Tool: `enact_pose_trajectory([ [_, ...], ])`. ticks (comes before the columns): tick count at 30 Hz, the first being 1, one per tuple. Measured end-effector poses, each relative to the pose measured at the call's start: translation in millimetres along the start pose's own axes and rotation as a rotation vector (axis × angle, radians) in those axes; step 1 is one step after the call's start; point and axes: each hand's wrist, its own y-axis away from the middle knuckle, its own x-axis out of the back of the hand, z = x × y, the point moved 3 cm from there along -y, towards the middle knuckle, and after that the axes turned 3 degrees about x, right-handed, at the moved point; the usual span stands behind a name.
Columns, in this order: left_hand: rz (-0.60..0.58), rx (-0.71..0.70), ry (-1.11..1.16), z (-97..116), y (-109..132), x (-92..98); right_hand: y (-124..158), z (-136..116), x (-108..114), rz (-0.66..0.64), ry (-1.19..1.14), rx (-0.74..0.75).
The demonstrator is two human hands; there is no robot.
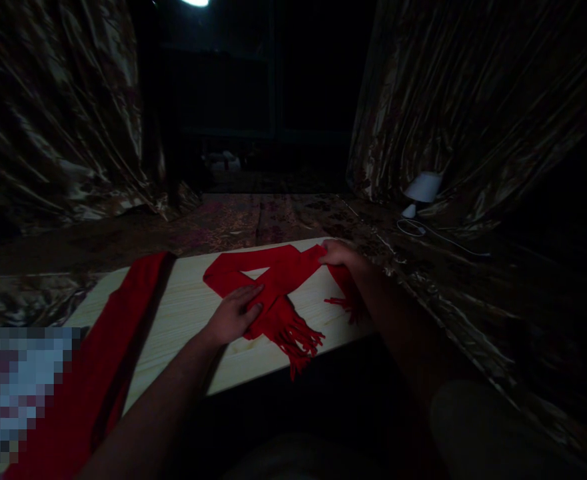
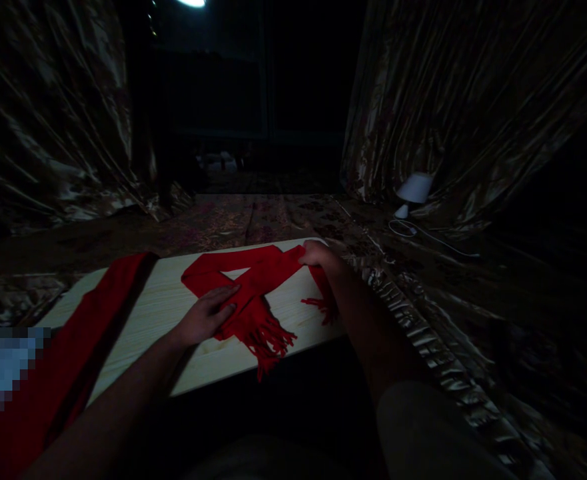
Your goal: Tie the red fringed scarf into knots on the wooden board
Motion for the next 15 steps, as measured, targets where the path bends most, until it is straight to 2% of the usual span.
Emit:
enact_pose_trajectory([
  [2, 0.000, 0.009, -0.004, -1, 0, -0.4, 1, -8, -6, 0.107, 0.053, 0.115],
  [4, 0.001, 0.017, -0.010, -2, 1, -0.6, 0, -19, -11, 0.155, 0.133, 0.259],
  [7, 0.001, 0.025, -0.011, -2, 1, -0.1, -5, -33, -18, 0.070, 0.258, 0.367],
  [11, -0.015, 0.016, -0.005, 0, 1, 0.6, -17, -42, -13, -0.035, 0.261, 0.283],
  [15, -0.002, 0.020, -0.003, 2, 1, 1.3, -30, -53, 10, 0.042, 0.129, 0.207],
])
